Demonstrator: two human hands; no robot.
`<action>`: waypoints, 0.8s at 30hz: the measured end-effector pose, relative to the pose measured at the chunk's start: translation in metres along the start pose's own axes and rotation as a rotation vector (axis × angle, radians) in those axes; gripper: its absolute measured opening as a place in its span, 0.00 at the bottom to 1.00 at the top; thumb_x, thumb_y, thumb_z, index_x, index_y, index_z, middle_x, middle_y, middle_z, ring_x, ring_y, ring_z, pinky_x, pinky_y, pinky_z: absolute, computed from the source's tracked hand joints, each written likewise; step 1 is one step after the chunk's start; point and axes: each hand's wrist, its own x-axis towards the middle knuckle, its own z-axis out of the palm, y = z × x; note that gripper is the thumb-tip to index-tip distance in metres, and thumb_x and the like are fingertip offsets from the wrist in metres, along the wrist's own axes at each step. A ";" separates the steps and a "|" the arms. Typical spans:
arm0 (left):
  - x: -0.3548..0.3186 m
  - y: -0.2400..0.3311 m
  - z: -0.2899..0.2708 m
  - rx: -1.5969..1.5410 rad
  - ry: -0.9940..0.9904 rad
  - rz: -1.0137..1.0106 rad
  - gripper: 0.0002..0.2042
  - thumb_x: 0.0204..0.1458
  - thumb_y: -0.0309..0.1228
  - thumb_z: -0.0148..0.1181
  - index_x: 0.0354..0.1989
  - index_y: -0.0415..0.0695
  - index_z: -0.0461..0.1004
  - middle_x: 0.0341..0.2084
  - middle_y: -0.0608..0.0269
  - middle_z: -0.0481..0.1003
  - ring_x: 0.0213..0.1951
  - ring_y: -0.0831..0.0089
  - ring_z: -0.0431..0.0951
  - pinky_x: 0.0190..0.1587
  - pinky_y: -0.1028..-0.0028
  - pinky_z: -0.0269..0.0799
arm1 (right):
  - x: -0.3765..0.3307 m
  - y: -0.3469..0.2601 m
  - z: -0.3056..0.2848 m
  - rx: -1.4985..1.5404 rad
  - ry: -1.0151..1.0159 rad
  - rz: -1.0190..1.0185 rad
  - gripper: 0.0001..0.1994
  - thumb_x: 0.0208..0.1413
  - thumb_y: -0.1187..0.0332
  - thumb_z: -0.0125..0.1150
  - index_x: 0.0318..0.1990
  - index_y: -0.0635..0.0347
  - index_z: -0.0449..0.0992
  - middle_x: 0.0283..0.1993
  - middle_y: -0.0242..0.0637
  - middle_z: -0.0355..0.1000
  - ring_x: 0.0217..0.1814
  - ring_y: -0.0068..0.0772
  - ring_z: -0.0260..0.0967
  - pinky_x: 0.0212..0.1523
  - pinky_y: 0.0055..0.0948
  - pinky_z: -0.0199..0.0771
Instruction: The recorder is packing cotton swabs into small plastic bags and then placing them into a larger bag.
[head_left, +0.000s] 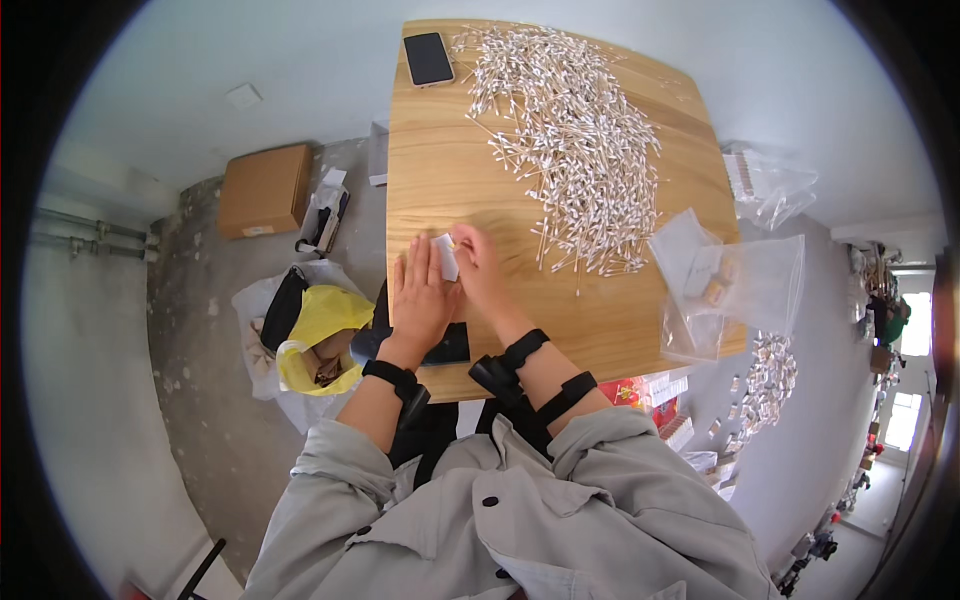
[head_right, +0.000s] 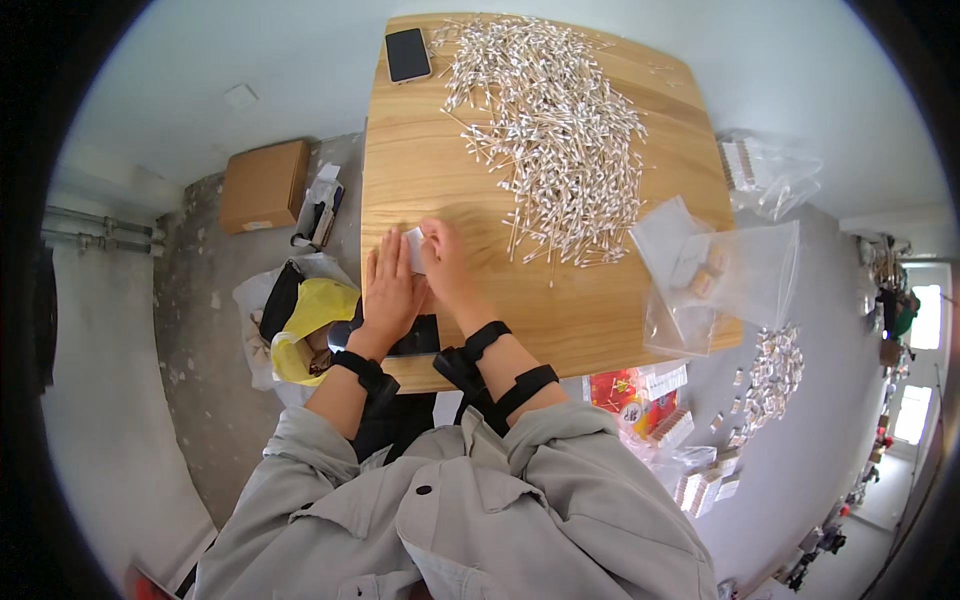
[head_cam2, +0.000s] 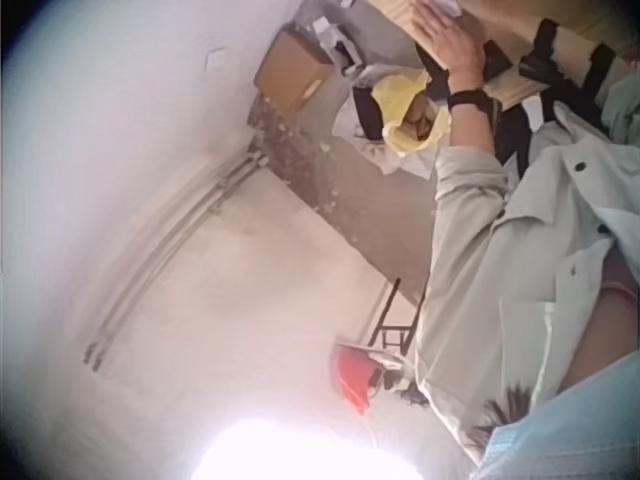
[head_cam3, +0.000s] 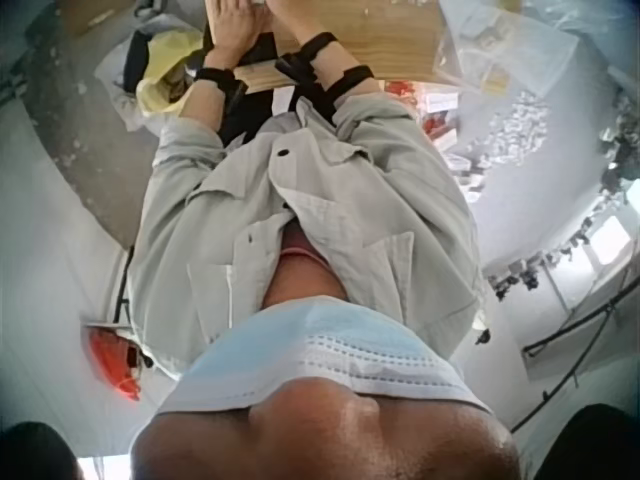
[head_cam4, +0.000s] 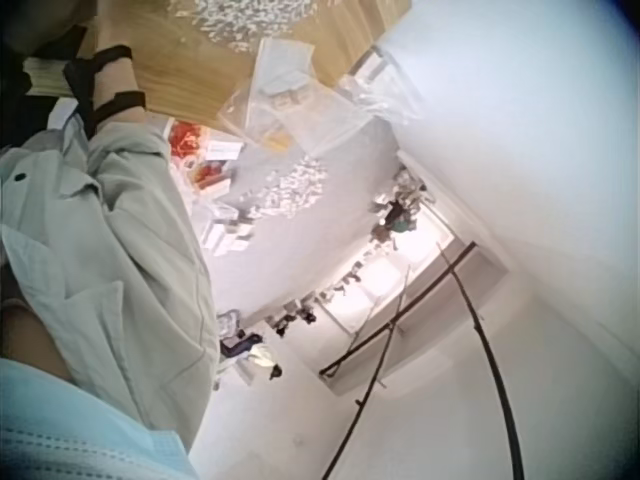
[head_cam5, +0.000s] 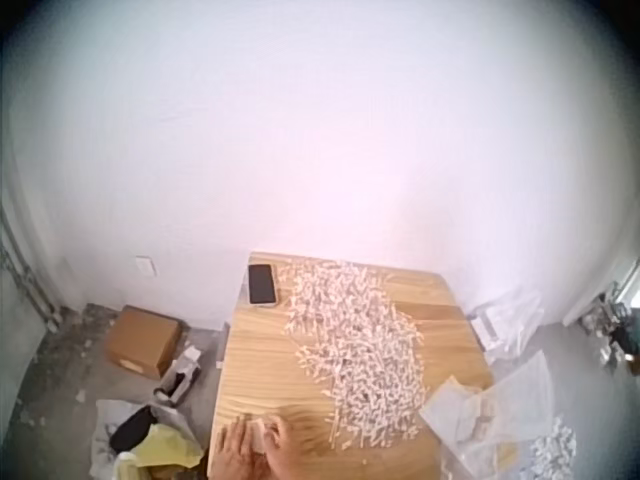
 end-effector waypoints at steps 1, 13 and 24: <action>-0.001 -0.001 -0.003 -0.129 0.020 -0.049 0.37 0.47 0.36 0.60 0.64 0.35 0.50 0.65 0.44 0.47 0.66 0.47 0.46 0.64 0.53 0.46 | 0.001 -0.003 -0.001 0.000 -0.006 0.004 0.18 0.51 0.76 0.54 0.51 0.62 0.67 0.47 0.46 0.61 0.47 0.41 0.64 0.50 0.32 0.67; -0.037 0.017 -0.014 0.037 -0.024 -0.005 0.36 0.49 0.42 0.58 0.62 0.31 0.53 0.62 0.48 0.53 0.63 0.56 0.54 0.61 0.60 0.51 | 0.048 -0.026 -0.009 -0.880 -0.480 0.130 0.25 0.34 0.69 0.70 0.45 0.61 0.72 0.43 0.42 0.66 0.46 0.40 0.67 0.46 0.33 0.68; -0.041 0.014 -0.013 0.054 -0.045 -0.002 0.36 0.51 0.45 0.53 0.62 0.31 0.53 0.63 0.49 0.51 0.65 0.57 0.51 0.63 0.61 0.48 | 0.037 -0.043 0.004 -1.007 -0.451 0.103 0.22 0.31 0.69 0.71 0.39 0.56 0.74 0.37 0.40 0.73 0.43 0.40 0.70 0.45 0.35 0.70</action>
